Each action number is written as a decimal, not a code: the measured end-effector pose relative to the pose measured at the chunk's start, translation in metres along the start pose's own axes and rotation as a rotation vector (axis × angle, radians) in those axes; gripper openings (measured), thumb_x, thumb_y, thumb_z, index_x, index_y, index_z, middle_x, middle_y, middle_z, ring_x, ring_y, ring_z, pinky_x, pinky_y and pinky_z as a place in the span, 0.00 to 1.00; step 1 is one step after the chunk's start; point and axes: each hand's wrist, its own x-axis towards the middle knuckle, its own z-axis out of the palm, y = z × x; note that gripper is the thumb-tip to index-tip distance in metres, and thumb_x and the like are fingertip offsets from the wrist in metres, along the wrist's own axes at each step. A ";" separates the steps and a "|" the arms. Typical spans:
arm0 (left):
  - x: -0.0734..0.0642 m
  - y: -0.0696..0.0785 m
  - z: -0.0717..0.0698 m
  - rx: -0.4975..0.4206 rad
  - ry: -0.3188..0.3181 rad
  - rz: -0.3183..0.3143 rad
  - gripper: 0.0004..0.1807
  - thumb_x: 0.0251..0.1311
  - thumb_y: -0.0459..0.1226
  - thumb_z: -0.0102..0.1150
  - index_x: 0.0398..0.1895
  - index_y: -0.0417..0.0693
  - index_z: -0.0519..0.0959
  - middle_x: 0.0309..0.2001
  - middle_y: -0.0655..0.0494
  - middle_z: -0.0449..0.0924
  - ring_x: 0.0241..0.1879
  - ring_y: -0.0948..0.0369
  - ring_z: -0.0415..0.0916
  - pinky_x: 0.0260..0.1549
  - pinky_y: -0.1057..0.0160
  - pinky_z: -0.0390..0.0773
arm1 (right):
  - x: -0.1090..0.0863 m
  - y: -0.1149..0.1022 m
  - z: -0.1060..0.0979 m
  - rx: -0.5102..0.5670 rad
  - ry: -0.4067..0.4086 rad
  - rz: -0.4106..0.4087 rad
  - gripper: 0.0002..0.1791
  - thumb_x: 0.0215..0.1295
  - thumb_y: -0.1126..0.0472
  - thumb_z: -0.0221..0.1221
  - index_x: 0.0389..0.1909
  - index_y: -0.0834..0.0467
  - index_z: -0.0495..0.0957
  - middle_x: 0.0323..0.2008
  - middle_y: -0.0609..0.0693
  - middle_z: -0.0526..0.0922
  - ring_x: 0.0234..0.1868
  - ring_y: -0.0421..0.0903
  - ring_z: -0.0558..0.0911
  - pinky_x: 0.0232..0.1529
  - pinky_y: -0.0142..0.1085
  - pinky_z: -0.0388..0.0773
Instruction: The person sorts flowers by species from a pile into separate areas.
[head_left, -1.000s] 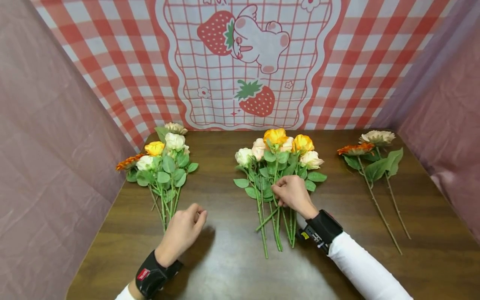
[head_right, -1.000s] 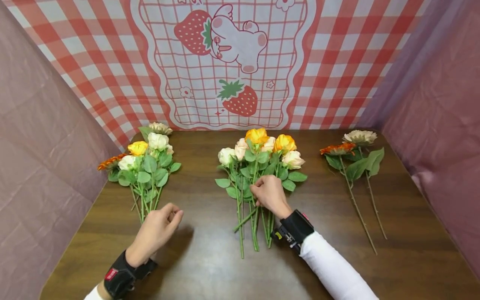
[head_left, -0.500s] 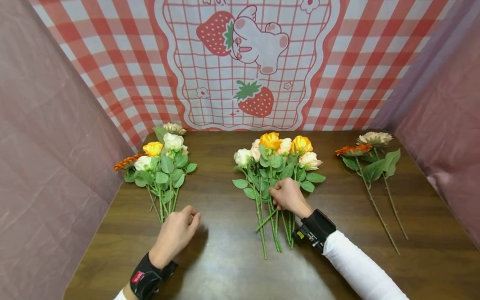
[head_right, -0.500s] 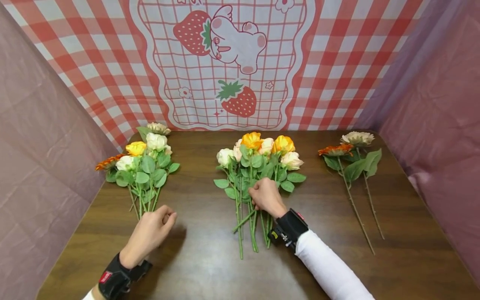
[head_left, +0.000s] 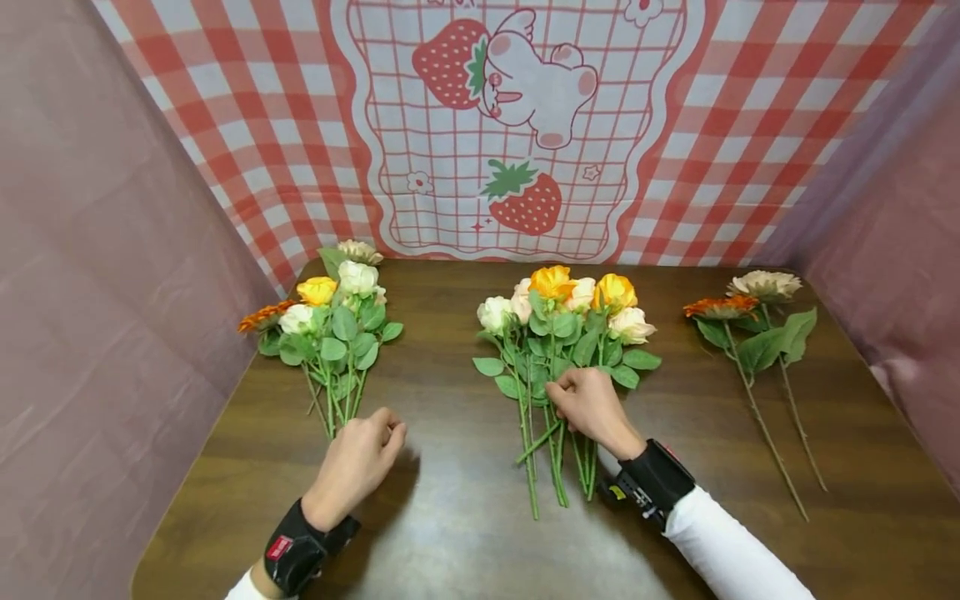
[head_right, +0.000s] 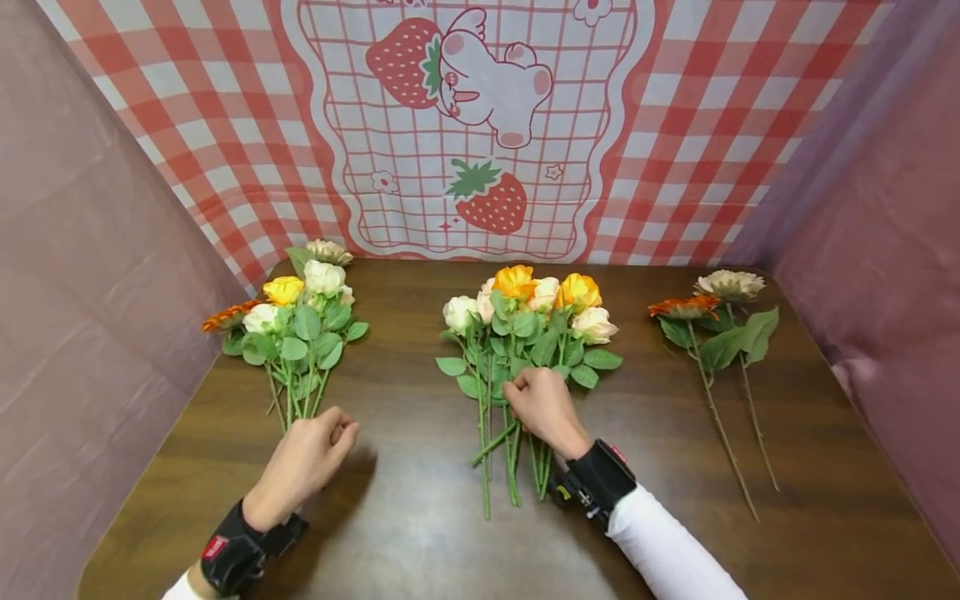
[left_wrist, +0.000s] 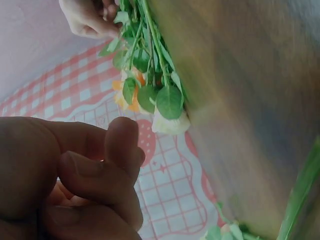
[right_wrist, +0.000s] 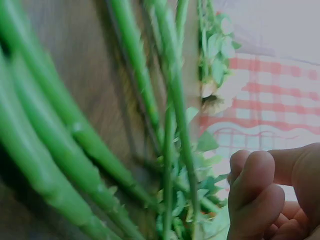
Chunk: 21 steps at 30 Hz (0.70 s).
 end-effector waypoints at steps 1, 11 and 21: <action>0.001 -0.002 -0.002 0.010 0.002 -0.003 0.04 0.56 0.35 0.56 0.27 0.45 0.77 0.16 0.57 0.77 0.11 0.69 0.64 0.10 0.64 0.69 | -0.004 -0.002 -0.001 0.005 0.009 -0.009 0.15 0.64 0.57 0.54 0.20 0.58 0.78 0.12 0.53 0.78 0.08 0.44 0.71 0.10 0.39 0.70; 0.031 -0.063 -0.015 0.203 -0.073 -0.231 0.14 0.56 0.38 0.54 0.24 0.32 0.70 0.21 0.29 0.76 0.20 0.39 0.75 0.11 0.43 0.74 | -0.045 -0.017 0.000 0.082 0.029 -0.101 0.13 0.67 0.53 0.52 0.27 0.53 0.79 0.13 0.45 0.75 0.11 0.39 0.71 0.12 0.35 0.72; 0.048 -0.071 -0.008 0.135 -0.146 -0.210 0.14 0.58 0.35 0.53 0.16 0.40 0.69 0.17 0.41 0.74 0.19 0.48 0.74 0.13 0.47 0.73 | -0.065 -0.011 0.000 0.056 0.070 -0.152 0.09 0.62 0.61 0.56 0.23 0.53 0.78 0.10 0.41 0.71 0.09 0.35 0.68 0.09 0.30 0.65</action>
